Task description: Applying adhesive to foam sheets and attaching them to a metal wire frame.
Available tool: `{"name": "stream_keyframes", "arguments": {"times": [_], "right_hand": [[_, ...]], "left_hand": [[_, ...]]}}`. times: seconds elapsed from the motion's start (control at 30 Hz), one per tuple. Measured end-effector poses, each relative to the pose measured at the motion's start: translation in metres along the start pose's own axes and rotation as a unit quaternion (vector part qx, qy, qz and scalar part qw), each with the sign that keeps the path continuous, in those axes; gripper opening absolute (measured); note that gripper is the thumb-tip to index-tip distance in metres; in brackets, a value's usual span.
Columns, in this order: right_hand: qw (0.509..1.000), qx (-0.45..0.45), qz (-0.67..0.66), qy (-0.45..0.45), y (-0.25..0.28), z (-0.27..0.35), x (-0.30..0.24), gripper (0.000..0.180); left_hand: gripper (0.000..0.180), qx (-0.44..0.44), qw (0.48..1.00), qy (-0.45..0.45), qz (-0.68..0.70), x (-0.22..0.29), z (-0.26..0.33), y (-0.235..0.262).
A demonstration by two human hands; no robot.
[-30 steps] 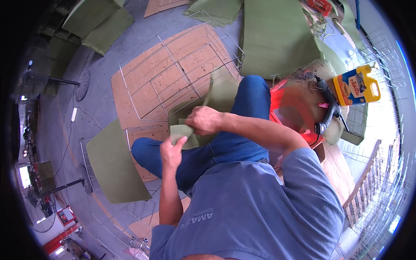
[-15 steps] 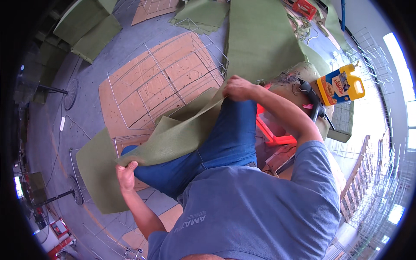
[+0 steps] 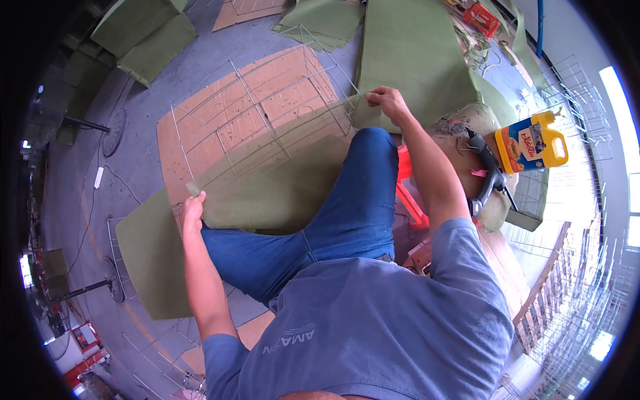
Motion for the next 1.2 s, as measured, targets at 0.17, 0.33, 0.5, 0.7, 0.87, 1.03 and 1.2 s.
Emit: {"name": "stream_keyframes", "arguments": {"times": [0.17, 0.33, 0.5, 0.7, 0.87, 1.03, 1.2], "right_hand": [[0.999, 0.046, 0.017, -0.004, -0.003, -0.016, 0.017, 0.028], [0.998, 0.053, 0.032, 0.009, -0.011, -0.020, 0.012, 0.026], [0.996, 0.040, 0.074, 0.029, -0.017, -0.018, 0.004, 0.035], [0.996, 0.038, 0.081, 0.025, 0.001, -0.031, 0.021, 0.032], [0.997, 0.028, 0.060, 0.028, -0.008, -0.044, 0.018, 0.033], [0.996, 0.043, 0.083, 0.006, -0.022, -0.041, 0.026, 0.043], [0.987, 0.073, 0.143, 0.019, -0.009, -0.028, 0.017, 0.044]], "left_hand": [[0.036, 0.054, 0.994, 0.047, -0.085, -0.007, -0.020, -0.007], [0.036, -0.025, 0.989, 0.001, 0.148, -0.005, -0.010, -0.011], [0.030, 0.064, 0.986, -0.038, 0.150, -0.020, 0.000, -0.005], [0.032, 0.103, 0.991, -0.060, 0.059, -0.009, -0.001, -0.017], [0.028, 0.099, 0.984, -0.066, 0.131, -0.007, 0.003, -0.005], [0.029, 0.121, 0.991, -0.040, 0.046, -0.005, 0.012, -0.002], [0.038, 0.212, 0.784, -0.451, -0.369, 0.110, 0.102, -0.056]]}}
Point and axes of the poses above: each hand's wrist, its own z-axis away from the middle knuckle, its own y-axis out of the back of the hand, x = y × z, the point moved 7 cm from there along -z, towards the middle knuckle, and after that the axes turned 3 degrees about -x, right-handed, at the moved point
